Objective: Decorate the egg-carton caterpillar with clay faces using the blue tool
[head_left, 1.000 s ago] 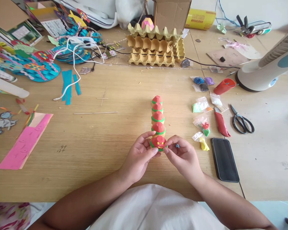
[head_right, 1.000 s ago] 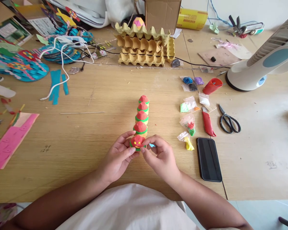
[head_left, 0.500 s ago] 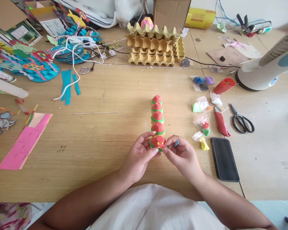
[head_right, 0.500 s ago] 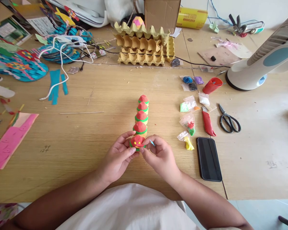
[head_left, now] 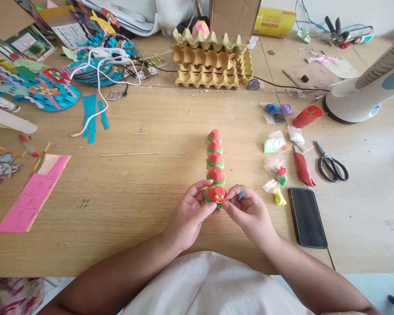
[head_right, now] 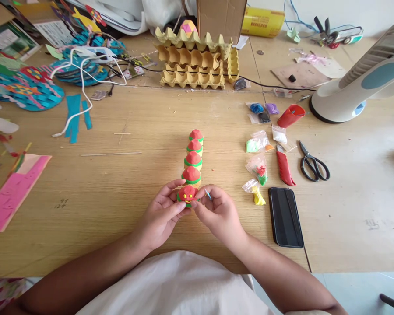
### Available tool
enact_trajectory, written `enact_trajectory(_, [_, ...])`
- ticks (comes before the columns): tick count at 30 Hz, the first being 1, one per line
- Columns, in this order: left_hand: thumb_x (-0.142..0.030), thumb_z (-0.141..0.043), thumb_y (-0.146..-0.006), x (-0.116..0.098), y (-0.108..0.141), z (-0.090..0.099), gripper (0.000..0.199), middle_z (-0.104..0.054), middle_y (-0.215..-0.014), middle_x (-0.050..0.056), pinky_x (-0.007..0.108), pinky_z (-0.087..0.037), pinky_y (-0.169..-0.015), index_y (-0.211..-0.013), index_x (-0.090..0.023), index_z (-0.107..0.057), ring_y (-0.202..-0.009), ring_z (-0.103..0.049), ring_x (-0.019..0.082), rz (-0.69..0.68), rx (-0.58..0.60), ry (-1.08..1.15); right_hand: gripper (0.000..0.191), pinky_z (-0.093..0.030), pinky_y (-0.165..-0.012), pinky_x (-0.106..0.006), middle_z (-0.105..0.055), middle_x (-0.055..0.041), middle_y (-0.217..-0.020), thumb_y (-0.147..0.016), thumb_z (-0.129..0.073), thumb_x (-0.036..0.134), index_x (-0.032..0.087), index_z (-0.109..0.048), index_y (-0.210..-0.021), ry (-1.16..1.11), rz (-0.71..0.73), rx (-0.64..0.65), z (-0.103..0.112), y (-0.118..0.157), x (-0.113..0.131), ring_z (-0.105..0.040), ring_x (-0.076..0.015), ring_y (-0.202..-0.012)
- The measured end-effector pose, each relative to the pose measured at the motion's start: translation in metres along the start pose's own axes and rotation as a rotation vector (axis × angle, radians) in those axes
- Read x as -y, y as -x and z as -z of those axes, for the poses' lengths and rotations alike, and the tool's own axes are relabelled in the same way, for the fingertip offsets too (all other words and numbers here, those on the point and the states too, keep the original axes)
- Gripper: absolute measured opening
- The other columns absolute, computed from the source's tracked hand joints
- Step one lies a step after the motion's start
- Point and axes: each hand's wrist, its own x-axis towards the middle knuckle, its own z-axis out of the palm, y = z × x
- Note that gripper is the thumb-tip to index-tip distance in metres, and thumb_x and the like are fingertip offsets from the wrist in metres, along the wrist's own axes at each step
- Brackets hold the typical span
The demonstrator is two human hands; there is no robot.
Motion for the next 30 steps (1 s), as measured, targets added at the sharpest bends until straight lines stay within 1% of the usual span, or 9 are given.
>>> enact_trajectory(7, [-0.023, -0.079, -0.084, -0.0018, -0.0004, -0.0011, 0.045, -0.071, -0.112, 0.003, 0.030, -0.055, -0.087, -0.124, -0.029, -0.061, -0.100, -0.067, 0.015, 0.008, 0.000, -0.002, 0.025, -0.052, -0.061, -0.025, -0.061, 0.0006, -0.077, -0.084, -0.079, 0.039, 0.022, -0.061, -0.085, -0.030, -0.006, 0.015, 0.0001, -0.0005, 0.0010, -0.057, -0.0125, -0.067])
enact_trajectory(12, [-0.024, -0.079, -0.084, -0.0027, 0.0003, -0.0025, 0.044, -0.071, -0.111, 0.002, 0.028, -0.056, -0.086, -0.123, -0.029, -0.062, -0.099, -0.067, 0.015, 0.017, -0.001, 0.001, 0.025, -0.051, -0.059, -0.026, -0.059, 0.0018, -0.074, -0.084, -0.079, 0.040, 0.022, -0.061, -0.084, -0.046, -0.021, 0.015, -0.0005, -0.0003, 0.0007, -0.055, -0.0121, -0.064])
enact_trajectory(15, [-0.024, -0.080, -0.083, -0.0028, 0.0008, -0.0028, 0.044, -0.071, -0.109, 0.002, 0.028, -0.056, -0.085, -0.123, -0.029, -0.062, -0.098, -0.067, 0.014, 0.016, -0.002, 0.004, 0.023, -0.050, -0.060, -0.025, -0.059, 0.0022, -0.075, -0.085, -0.079, 0.037, 0.022, -0.062, -0.085, -0.073, -0.033, 0.025, -0.0008, 0.0002, -0.0004, -0.055, -0.0114, -0.064])
enact_trajectory(26, [-0.023, -0.076, -0.085, -0.0015, 0.0007, -0.0010, 0.043, -0.070, -0.110, 0.002, 0.029, -0.056, -0.087, -0.125, -0.029, -0.060, -0.099, -0.067, 0.015, 0.012, 0.007, -0.004, 0.017, -0.046, -0.061, -0.024, -0.060, 0.0014, -0.077, -0.087, -0.078, 0.029, 0.021, -0.063, -0.087, -0.126, -0.033, 0.040, 0.0002, 0.0014, -0.0055, -0.053, -0.0110, -0.068])
enact_trajectory(30, [-0.021, -0.076, -0.086, -0.0011, 0.0005, -0.0006, 0.042, -0.070, -0.108, 0.001, 0.030, -0.056, -0.088, -0.123, -0.029, -0.058, -0.097, -0.067, 0.014, -0.006, 0.007, 0.004, 0.017, -0.045, -0.061, -0.025, -0.059, 0.0013, -0.077, -0.087, -0.078, 0.028, 0.021, -0.063, -0.087, -0.136, -0.031, 0.049, -0.0001, 0.0009, -0.0080, -0.054, -0.0116, -0.068])
